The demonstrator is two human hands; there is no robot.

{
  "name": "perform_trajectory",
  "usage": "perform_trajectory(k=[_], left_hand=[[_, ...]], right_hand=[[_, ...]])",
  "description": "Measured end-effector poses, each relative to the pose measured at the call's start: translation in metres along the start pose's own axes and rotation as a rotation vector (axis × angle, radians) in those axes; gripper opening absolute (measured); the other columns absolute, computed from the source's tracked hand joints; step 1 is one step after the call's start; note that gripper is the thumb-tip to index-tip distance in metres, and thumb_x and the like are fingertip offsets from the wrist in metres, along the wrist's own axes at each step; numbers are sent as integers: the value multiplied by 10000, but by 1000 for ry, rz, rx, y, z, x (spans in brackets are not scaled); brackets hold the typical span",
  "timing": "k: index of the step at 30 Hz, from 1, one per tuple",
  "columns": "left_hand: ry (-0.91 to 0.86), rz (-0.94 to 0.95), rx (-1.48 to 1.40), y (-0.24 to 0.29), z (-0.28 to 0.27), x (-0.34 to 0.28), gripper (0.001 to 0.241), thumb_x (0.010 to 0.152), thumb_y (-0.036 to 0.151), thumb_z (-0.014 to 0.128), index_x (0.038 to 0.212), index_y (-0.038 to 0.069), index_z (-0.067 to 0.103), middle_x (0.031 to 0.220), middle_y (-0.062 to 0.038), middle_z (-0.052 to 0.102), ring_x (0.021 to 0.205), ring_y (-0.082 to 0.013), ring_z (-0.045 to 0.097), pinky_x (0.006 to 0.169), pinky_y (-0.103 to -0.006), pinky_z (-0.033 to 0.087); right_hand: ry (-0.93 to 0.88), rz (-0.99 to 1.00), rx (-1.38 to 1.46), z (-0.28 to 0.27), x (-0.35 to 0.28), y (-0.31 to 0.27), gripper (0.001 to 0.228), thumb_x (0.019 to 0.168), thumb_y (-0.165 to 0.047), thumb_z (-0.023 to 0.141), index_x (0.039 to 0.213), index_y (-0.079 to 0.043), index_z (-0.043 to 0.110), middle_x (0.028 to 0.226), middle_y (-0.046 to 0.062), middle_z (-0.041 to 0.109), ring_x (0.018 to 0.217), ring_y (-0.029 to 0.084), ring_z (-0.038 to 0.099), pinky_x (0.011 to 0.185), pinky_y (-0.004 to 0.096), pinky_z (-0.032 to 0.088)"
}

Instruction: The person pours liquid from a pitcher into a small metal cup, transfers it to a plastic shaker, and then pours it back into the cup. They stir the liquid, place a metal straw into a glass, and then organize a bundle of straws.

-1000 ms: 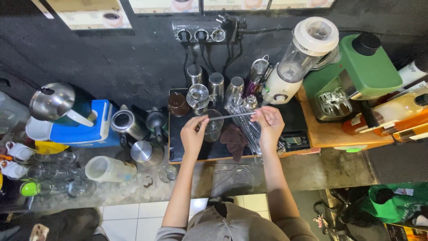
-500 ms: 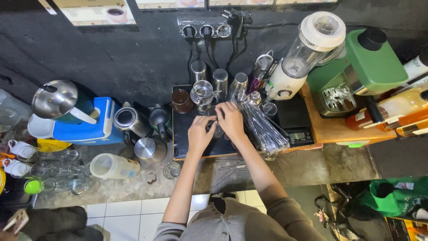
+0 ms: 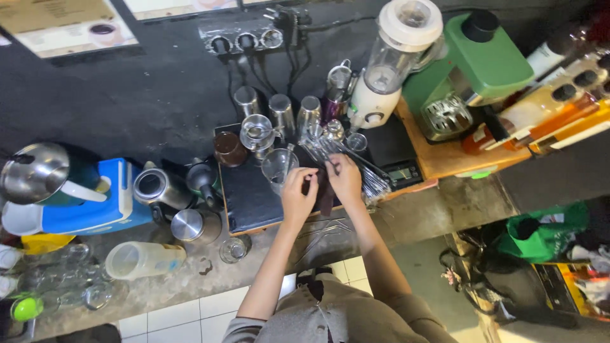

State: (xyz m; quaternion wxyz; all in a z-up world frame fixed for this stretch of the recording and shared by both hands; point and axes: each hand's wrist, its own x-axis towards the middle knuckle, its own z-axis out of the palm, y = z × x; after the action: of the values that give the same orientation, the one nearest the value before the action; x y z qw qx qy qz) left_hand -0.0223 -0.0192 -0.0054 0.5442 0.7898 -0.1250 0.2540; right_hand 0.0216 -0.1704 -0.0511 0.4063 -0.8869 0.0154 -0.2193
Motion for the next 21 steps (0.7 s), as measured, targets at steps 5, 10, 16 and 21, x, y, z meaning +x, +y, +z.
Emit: perform_trajectory(k=[5,10,16,21], left_hand=[[-227,-131,-140,-43,51,-32,354,899,11,682,1247,47,632,1115,-96,698,945,-196,688,801,-306,559],[-330,-478,-458,-120,115,-69,618,867,-7,658,1452,40,464,1315,-119,653,1081,-179,660,896,-304,553],[-351,-484,-432,-135,132,-79,602,859,-20,641,1445,3,507,1354,-155,651,1136,-214,657,971,-328,528],[-367,-440,-394,-135,131,-77,511,881,-4,628,1389,1,579,1332,-150,663,1129,-215,670,968,-323,528]], right_hand=[[-2,78,-235,-5,-30,66,256,737,-146,827,938,-20,731,916,144,695,799,327,702,697,411,557],[-18,117,-229,-2,-50,87,147,819,-163,802,864,-42,733,854,124,684,743,338,682,679,425,549],[43,155,-153,-9,-51,83,156,831,-166,800,821,-21,742,823,135,662,711,349,654,648,428,519],[84,153,-52,-15,-46,77,140,851,-161,778,870,-24,756,863,118,688,715,304,683,665,377,530]])
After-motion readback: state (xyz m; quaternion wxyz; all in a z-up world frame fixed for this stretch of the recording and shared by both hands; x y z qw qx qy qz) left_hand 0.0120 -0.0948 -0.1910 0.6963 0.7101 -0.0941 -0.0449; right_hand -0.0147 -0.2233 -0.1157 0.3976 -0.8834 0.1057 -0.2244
